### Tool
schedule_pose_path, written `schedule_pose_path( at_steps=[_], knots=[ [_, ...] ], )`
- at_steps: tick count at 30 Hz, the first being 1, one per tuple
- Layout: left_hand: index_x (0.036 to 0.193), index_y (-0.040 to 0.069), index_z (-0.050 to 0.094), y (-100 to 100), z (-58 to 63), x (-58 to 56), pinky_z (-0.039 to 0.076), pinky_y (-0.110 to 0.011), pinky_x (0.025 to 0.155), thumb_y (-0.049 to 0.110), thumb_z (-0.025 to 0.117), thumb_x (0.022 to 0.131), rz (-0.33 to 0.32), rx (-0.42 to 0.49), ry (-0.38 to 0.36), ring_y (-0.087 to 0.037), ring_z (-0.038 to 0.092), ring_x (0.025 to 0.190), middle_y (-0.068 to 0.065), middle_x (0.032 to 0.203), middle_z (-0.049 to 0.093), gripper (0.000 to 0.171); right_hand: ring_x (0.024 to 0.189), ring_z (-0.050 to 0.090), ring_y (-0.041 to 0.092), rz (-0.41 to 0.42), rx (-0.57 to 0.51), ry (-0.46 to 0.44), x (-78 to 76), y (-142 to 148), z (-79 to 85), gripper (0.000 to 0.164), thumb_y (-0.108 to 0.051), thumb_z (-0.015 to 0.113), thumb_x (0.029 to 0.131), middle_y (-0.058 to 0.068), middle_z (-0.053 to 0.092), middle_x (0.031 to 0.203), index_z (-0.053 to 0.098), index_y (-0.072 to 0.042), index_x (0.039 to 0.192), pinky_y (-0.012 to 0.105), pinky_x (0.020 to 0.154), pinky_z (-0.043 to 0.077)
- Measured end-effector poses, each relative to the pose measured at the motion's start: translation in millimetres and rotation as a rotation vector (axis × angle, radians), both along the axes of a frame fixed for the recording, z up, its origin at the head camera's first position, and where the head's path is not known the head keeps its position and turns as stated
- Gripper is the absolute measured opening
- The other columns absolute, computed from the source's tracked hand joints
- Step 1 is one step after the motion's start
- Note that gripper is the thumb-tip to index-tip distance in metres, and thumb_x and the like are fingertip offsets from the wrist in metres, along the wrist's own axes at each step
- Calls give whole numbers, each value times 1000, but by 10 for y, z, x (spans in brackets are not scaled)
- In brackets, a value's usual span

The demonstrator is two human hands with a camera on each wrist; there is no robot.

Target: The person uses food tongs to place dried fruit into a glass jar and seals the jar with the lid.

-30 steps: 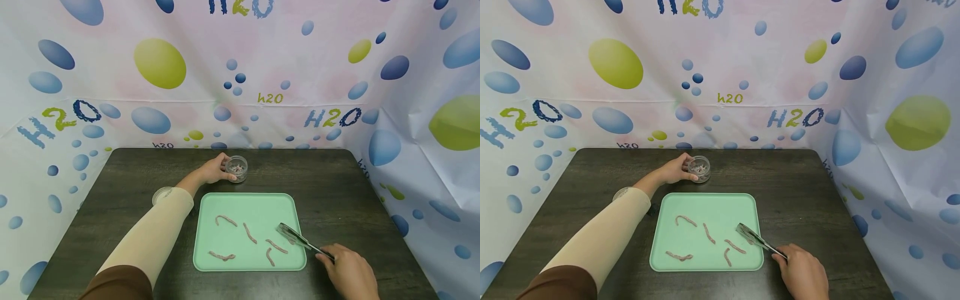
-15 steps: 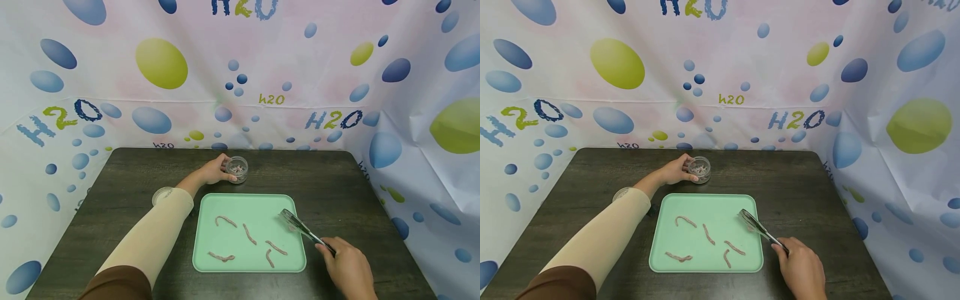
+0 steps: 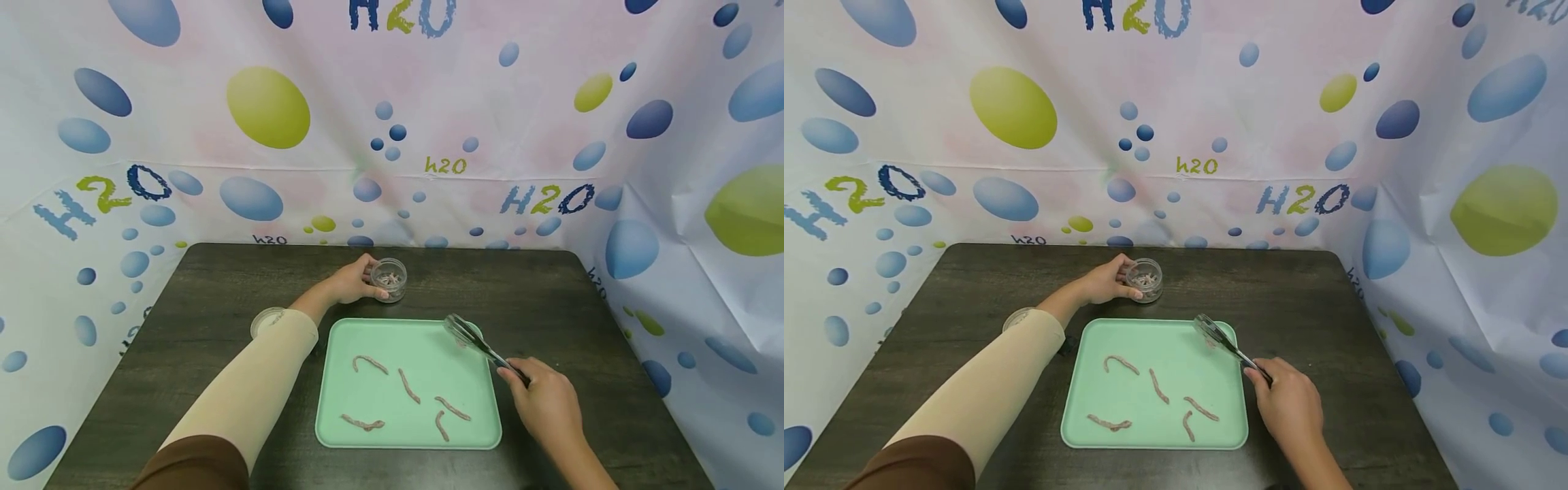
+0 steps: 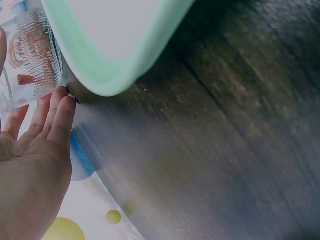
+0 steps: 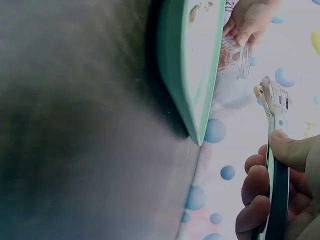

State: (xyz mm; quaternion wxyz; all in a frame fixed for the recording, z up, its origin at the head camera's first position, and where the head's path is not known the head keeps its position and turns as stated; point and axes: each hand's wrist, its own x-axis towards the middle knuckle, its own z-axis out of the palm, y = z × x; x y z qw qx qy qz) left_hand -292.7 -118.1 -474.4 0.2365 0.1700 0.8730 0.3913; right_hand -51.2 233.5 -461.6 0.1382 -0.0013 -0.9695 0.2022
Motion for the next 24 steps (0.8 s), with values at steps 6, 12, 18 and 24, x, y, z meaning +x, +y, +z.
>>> schedule_pose_path(
  at_steps=[6, 12, 18, 24],
  knots=[
    [161, 9, 35, -6, 18, 11, 46, -58, 127, 37, 82, 100, 8, 8, -15, -41, 48, 155, -20, 170, 42, 82, 59, 57, 12, 40, -13, 14, -279, -114, 45, 24, -22, 85, 96, 9, 80, 94, 84, -5, 112, 25, 52, 39],
    [159, 9, 36, -7, -24, -23, 47, -57, 126, 38, 82, 100, -10, 8, -2, -40, 50, 154, -20, 168, 46, 81, 59, 55, 13, 68, -18, 65, -480, -222, 164, 22, -19, 83, 97, 11, 79, 91, 84, -3, 112, 26, 52, 39],
    [158, 7, 37, -20, -44, -31, 47, -56, 126, 33, 82, 100, -24, 38, 5, -40, 54, 151, -19, 163, 52, 78, 56, 49, 10, 83, -31, 26, -693, -296, 225, 24, -21, 80, 100, 10, 77, 89, 83, -2, 116, 25, 50, 36],
    [158, 6, 36, -16, -30, -26, 47, -55, 126, 31, 82, 100, -23, 48, -2, -40, 55, 151, -19, 163, 52, 78, 61, 60, 18, 90, -6, -31, -910, -416, 250, 31, -27, 78, 102, 13, 79, 98, 81, -4, 121, 30, 52, 43]
  ],
)
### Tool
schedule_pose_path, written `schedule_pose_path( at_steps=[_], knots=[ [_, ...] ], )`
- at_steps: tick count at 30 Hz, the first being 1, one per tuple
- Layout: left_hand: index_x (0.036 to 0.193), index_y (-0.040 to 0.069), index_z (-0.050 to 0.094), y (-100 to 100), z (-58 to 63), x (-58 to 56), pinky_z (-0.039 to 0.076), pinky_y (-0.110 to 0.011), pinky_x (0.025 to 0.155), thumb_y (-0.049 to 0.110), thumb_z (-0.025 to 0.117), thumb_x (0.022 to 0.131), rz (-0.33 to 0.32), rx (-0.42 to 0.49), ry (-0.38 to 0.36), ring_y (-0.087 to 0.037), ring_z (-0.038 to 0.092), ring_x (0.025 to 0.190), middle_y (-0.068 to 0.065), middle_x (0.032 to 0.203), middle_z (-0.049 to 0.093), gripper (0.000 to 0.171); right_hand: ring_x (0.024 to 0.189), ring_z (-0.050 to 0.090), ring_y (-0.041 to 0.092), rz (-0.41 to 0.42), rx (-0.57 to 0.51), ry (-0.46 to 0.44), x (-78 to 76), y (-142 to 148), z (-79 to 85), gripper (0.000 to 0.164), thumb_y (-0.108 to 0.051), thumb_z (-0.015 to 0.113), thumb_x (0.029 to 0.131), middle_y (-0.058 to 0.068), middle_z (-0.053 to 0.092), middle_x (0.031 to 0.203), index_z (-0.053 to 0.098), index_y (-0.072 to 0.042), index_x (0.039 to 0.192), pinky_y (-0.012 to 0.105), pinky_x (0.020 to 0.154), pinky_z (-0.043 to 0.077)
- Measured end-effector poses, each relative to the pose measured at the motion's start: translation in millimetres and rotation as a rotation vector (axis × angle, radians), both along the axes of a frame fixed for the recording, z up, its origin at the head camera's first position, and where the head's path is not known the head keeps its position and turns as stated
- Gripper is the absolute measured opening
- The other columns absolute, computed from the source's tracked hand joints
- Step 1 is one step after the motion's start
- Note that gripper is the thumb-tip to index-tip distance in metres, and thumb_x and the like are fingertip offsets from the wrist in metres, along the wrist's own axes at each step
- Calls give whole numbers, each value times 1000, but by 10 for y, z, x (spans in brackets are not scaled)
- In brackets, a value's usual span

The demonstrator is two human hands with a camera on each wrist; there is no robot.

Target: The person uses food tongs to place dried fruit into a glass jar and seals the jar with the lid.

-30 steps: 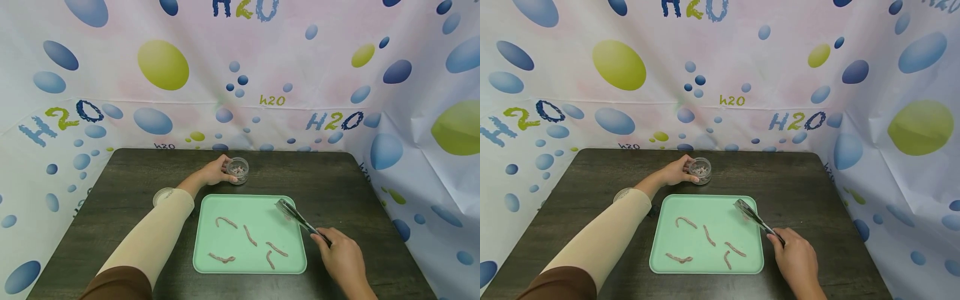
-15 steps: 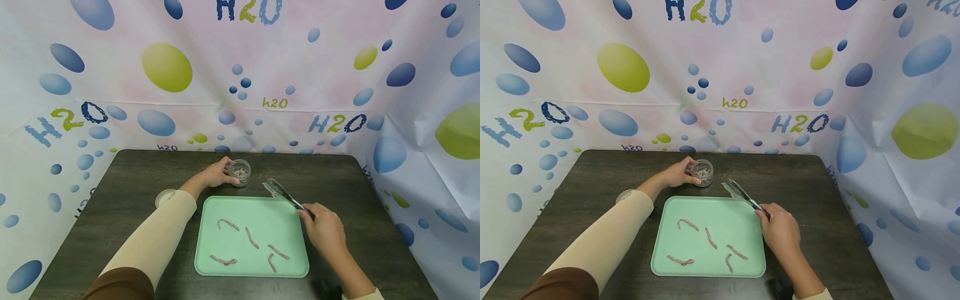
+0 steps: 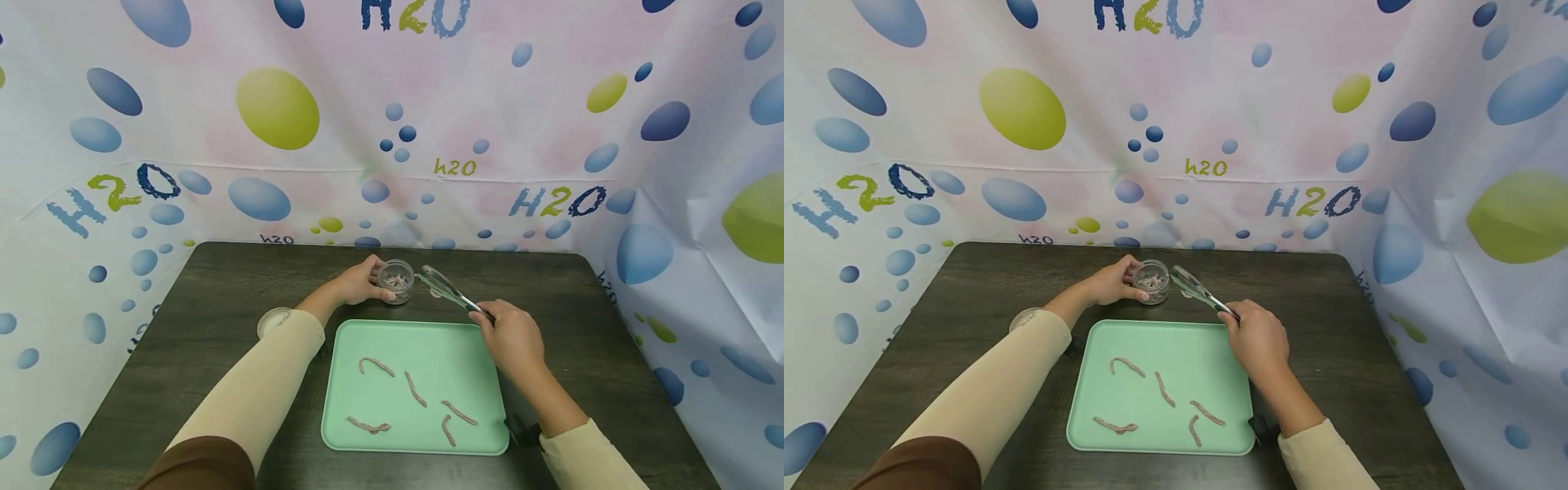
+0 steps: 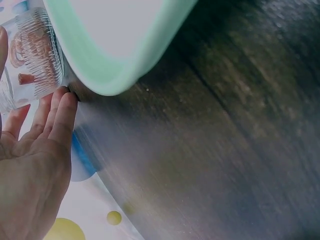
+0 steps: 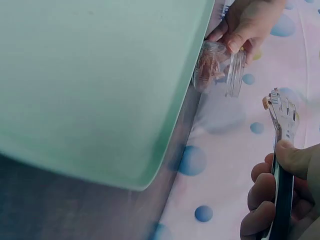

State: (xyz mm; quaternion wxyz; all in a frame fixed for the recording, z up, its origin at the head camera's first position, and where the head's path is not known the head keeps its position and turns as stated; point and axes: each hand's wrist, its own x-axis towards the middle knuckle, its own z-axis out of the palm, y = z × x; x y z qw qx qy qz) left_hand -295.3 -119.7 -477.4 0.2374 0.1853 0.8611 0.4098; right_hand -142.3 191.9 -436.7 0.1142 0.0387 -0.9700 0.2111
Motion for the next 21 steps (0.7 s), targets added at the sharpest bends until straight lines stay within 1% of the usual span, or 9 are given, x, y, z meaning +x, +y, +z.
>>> schedule_pose_path(
  at_steps=[3, 6, 7, 10, 12, 17, 21],
  knots=[
    [159, 7, 35, -7, 15, 1, 46, -56, 127, 33, 82, 101, 8, -13, -7, -39, 52, 153, -19, 165, 48, 79, 61, 60, 18, 16, 14, -10, -95, -103, 11, 32, -31, 77, 102, 12, 80, 102, 81, -6, 123, 31, 51, 44],
    [160, 9, 34, -12, 11, 0, 46, -56, 127, 36, 81, 101, 9, -21, -13, -40, 50, 154, -19, 168, 46, 80, 59, 59, 17, 31, 21, -12, -176, -206, 12, 31, -31, 77, 102, 11, 80, 104, 82, -8, 123, 30, 49, 42],
    [161, 9, 34, -11, 10, 2, 45, -56, 128, 37, 80, 101, 9, -24, -14, -40, 50, 155, -20, 168, 44, 80, 58, 56, 14, 34, 21, -19, -206, -236, 9, 31, -31, 77, 102, 9, 79, 101, 82, -8, 123, 29, 48, 41],
    [160, 10, 34, -13, -9, -1, 45, -56, 128, 39, 80, 101, 11, -28, -11, -39, 49, 155, -19, 169, 43, 80, 59, 59, 17, 30, 27, -36, -288, -313, 7, 29, -31, 77, 103, 9, 80, 103, 82, -10, 123, 30, 48, 42],
    [160, 12, 34, -14, -16, 0, 45, -55, 128, 40, 80, 101, 15, -36, -8, -39, 49, 155, -19, 170, 42, 80, 62, 62, 18, 27, 33, -46, -346, -355, 1, 29, -30, 77, 103, 10, 81, 109, 82, -10, 123, 31, 49, 43],
    [158, 13, 36, -12, -11, 0, 46, -55, 127, 39, 81, 100, 22, -44, -5, -38, 50, 154, -19, 169, 44, 78, 64, 63, 21, 19, 43, -80, -473, -440, -6, 31, -32, 75, 105, 10, 81, 112, 81, -11, 127, 32, 50, 44],
    [159, 11, 36, -7, -13, 1, 47, -54, 127, 37, 81, 100, 23, -41, -1, -38, 51, 154, -19, 167, 46, 79, 66, 65, 21, 15, 50, -95, -540, -487, -21, 32, -32, 74, 105, 10, 81, 114, 80, -11, 129, 31, 50, 43]
  ],
)
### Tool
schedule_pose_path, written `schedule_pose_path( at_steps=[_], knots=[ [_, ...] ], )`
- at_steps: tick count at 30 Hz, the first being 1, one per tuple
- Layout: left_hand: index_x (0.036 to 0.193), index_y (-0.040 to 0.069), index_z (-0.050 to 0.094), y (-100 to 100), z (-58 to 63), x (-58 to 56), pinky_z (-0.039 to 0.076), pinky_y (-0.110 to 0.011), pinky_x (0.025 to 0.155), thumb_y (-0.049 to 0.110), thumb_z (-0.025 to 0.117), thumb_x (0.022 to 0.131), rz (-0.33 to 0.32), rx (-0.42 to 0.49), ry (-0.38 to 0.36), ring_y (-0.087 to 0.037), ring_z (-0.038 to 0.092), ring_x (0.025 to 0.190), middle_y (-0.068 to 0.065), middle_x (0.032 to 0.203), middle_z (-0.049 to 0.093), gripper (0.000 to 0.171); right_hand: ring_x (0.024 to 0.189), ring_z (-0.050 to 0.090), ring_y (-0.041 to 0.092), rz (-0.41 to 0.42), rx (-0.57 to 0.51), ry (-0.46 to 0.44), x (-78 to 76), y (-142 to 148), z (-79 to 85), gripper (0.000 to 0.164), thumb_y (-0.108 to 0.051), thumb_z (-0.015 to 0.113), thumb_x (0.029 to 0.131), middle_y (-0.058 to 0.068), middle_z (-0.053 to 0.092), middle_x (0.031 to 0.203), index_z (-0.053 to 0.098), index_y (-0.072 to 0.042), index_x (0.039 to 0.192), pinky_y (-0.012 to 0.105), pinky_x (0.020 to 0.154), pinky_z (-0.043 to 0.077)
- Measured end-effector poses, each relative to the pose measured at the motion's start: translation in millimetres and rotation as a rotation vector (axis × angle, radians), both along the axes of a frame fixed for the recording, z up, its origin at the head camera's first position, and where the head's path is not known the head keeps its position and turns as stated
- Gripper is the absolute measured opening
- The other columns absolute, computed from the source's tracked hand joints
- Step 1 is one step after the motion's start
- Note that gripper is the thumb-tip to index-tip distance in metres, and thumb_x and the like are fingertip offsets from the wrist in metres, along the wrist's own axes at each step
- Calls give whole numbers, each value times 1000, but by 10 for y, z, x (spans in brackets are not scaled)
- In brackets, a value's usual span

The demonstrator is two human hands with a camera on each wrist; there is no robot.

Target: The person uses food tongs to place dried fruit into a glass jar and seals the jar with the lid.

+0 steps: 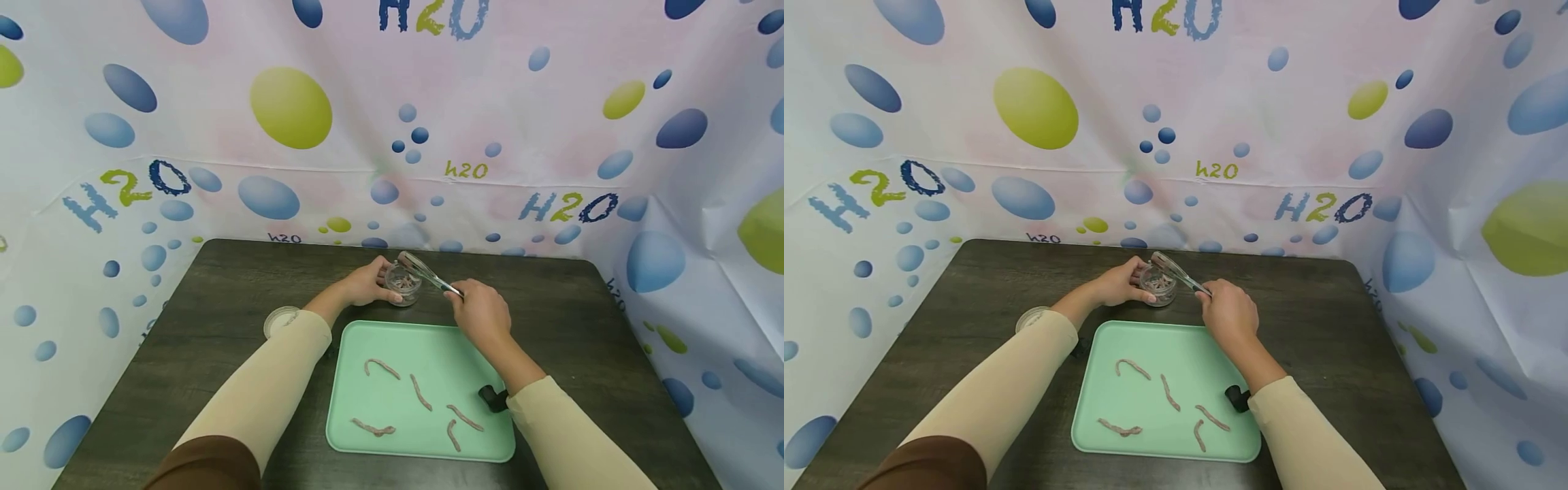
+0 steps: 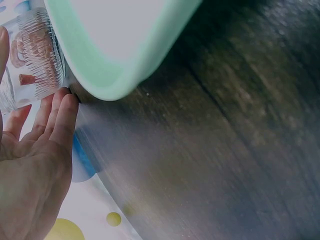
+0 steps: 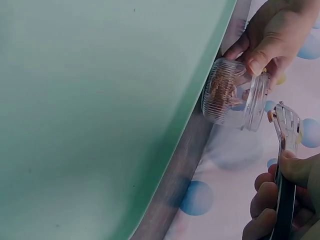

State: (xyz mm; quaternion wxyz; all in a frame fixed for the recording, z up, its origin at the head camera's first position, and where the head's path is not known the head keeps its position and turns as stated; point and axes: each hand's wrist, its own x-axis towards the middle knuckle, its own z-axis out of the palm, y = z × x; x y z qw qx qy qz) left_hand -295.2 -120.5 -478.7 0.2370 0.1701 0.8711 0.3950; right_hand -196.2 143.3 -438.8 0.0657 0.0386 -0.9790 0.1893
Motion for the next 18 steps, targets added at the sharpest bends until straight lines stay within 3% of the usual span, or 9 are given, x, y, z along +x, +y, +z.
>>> schedule_pose_path(
  at_steps=[7, 18],
  knots=[
    [160, 11, 35, 15, 3, 2, 47, -54, 127, 37, 82, 100, -2, 9, -1, -39, 50, 154, -20, 168, 45, 80, 57, 59, 17, -7, 12, -45, -24, -16, -31, 36, -34, 73, 106, 14, 78, 133, 78, -11, 133, 29, 45, 39],
    [160, 13, 36, 2, -7, -6, 47, -55, 126, 39, 83, 98, 11, -1, -10, -37, 50, 154, -19, 167, 45, 82, 76, 71, 27, -36, 16, -70, 14, 13, -40, 41, -36, 75, 104, 12, 79, 124, 76, -12, 137, 36, 54, 50]
  ],
)
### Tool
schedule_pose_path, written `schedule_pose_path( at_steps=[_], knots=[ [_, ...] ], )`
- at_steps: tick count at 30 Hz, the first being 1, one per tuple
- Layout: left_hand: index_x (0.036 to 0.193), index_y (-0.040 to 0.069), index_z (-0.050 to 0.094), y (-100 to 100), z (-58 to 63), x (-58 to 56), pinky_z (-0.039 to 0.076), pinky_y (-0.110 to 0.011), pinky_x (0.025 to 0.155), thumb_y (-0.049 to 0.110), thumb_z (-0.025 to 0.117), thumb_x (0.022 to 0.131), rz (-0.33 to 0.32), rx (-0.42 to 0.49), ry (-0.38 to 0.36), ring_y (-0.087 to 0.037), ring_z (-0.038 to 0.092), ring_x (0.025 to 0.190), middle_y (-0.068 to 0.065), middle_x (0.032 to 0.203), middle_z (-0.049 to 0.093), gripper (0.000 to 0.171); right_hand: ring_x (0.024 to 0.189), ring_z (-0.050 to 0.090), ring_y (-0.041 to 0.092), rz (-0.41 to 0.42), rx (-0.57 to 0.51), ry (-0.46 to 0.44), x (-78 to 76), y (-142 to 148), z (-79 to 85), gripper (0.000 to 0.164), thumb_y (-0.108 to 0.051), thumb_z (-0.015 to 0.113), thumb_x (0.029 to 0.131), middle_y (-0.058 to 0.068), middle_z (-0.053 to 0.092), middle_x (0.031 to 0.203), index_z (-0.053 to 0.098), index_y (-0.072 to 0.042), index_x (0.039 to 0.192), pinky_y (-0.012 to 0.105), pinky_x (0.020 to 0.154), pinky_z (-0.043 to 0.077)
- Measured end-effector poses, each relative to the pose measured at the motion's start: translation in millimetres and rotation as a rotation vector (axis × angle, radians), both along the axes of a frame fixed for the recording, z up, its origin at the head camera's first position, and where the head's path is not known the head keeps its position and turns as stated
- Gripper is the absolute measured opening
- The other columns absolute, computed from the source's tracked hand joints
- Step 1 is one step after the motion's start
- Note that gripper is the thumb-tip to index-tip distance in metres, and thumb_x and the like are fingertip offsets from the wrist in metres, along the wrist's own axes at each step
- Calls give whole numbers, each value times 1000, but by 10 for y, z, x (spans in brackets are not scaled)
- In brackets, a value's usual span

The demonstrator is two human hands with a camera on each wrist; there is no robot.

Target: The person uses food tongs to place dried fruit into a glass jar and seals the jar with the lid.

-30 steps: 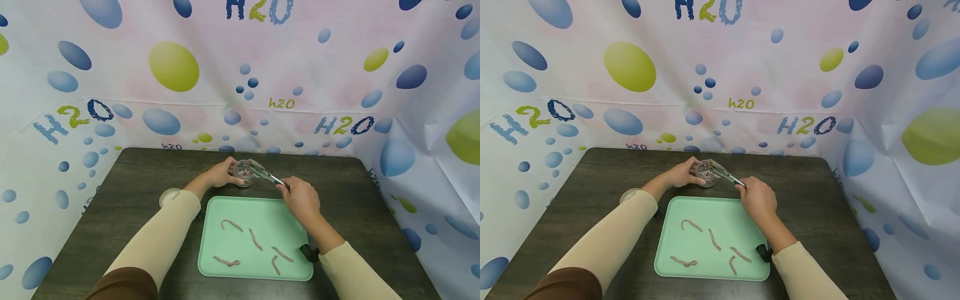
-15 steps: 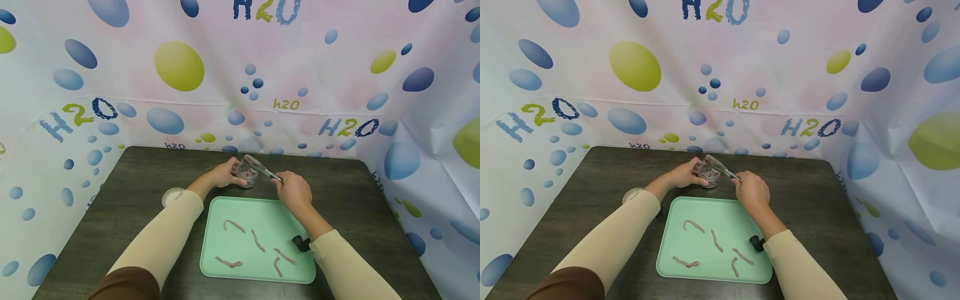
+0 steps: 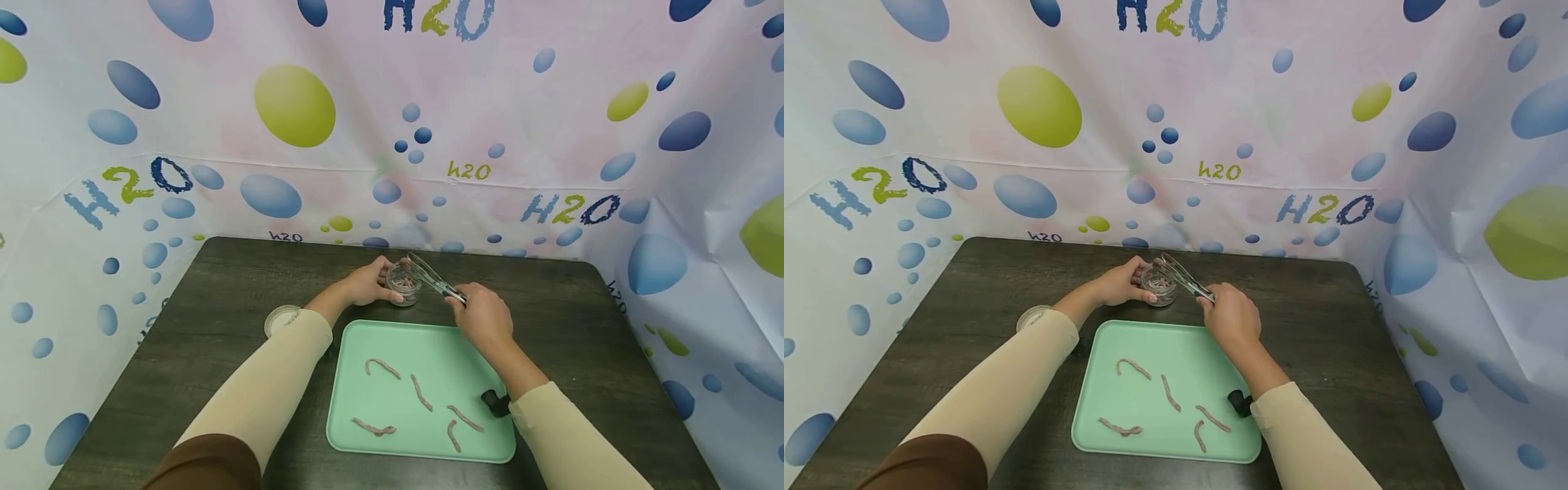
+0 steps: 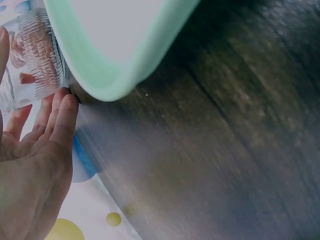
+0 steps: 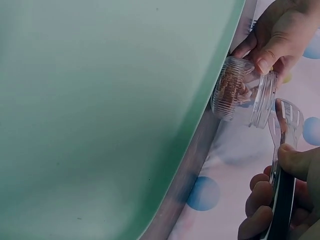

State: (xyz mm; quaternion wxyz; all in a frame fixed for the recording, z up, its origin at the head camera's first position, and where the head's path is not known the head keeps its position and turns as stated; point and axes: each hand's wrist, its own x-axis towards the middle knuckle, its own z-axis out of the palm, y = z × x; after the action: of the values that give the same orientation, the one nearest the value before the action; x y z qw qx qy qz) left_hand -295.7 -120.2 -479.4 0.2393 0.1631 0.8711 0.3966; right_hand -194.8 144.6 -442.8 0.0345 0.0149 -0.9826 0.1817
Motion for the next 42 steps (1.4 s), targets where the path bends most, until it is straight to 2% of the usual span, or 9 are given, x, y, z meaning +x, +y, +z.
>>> schedule_pose_path(
  at_steps=[7, 11, 22, 26, 29, 30, 33, 37, 42],
  knots=[
    [161, 14, 35, -3, -2, 2, 46, -55, 127, 42, 82, 99, 2, -8, -6, -36, 50, 155, -18, 170, 43, 82, 64, 62, 20, -1, -30, 3, 39, 52, -5, 43, -36, 76, 104, 14, 77, 129, 75, -11, 139, 31, 50, 42],
    [161, 15, 34, -6, -8, 3, 45, -55, 127, 42, 81, 100, -4, -12, -6, -37, 49, 155, -18, 171, 40, 82, 63, 61, 19, 0, -32, 19, 54, 85, -1, 43, -36, 76, 104, 14, 77, 129, 75, -11, 138, 31, 51, 42],
    [160, 13, 35, -10, 11, 29, 45, -56, 128, 41, 81, 100, 0, 6, -6, -38, 48, 155, -18, 169, 43, 81, 82, 72, 29, 4, -26, 59, 169, 185, 36, 44, -35, 77, 104, 14, 77, 123, 74, -9, 138, 46, 66, 60],
    [161, 12, 34, -4, 24, 34, 45, -56, 128, 40, 81, 100, -3, 6, -2, -39, 48, 155, -18, 169, 43, 82, 95, 77, 37, 4, -17, 56, 270, 228, 55, 46, -36, 75, 104, 21, 72, 138, 73, -7, 140, 56, 78, 65],
    [161, 12, 35, -2, 22, 34, 45, -56, 128, 40, 81, 100, -7, 4, 3, -39, 49, 154, -18, 168, 44, 81, 85, 76, 34, 9, -18, 73, 348, 275, 54, 46, -35, 76, 104, 23, 71, 140, 73, -6, 139, 52, 72, 64],
    [161, 12, 35, -2, 16, 32, 45, -56, 127, 40, 81, 100, -9, 3, 5, -39, 49, 154, -18, 168, 44, 81, 76, 73, 31, 9, -22, 82, 374, 292, 53, 46, -35, 77, 103, 22, 73, 136, 73, -6, 139, 48, 66, 62],
    [161, 11, 35, -3, -9, 20, 46, -56, 127, 40, 81, 100, -11, 9, 4, -39, 50, 154, -18, 167, 46, 81, 58, 57, 17, 9, -27, 113, 456, 349, 55, 45, -33, 80, 101, 18, 76, 119, 75, -5, 136, 34, 51, 46],
    [160, 11, 36, -6, -31, 8, 46, -55, 127, 39, 82, 99, -15, 22, 0, -39, 50, 154, -17, 166, 48, 82, 53, 48, 14, 0, -14, 129, 591, 421, 67, 43, -31, 81, 100, 14, 75, 107, 76, -5, 133, 30, 48, 39],
    [160, 10, 36, -11, -24, 2, 45, -56, 128, 38, 82, 99, -15, 31, 4, -39, 49, 155, -18, 166, 48, 81, 55, 46, 13, -13, 0, 151, 730, 497, 76, 40, -29, 83, 99, 11, 74, 102, 77, -6, 130, 30, 48, 37]
  ],
)
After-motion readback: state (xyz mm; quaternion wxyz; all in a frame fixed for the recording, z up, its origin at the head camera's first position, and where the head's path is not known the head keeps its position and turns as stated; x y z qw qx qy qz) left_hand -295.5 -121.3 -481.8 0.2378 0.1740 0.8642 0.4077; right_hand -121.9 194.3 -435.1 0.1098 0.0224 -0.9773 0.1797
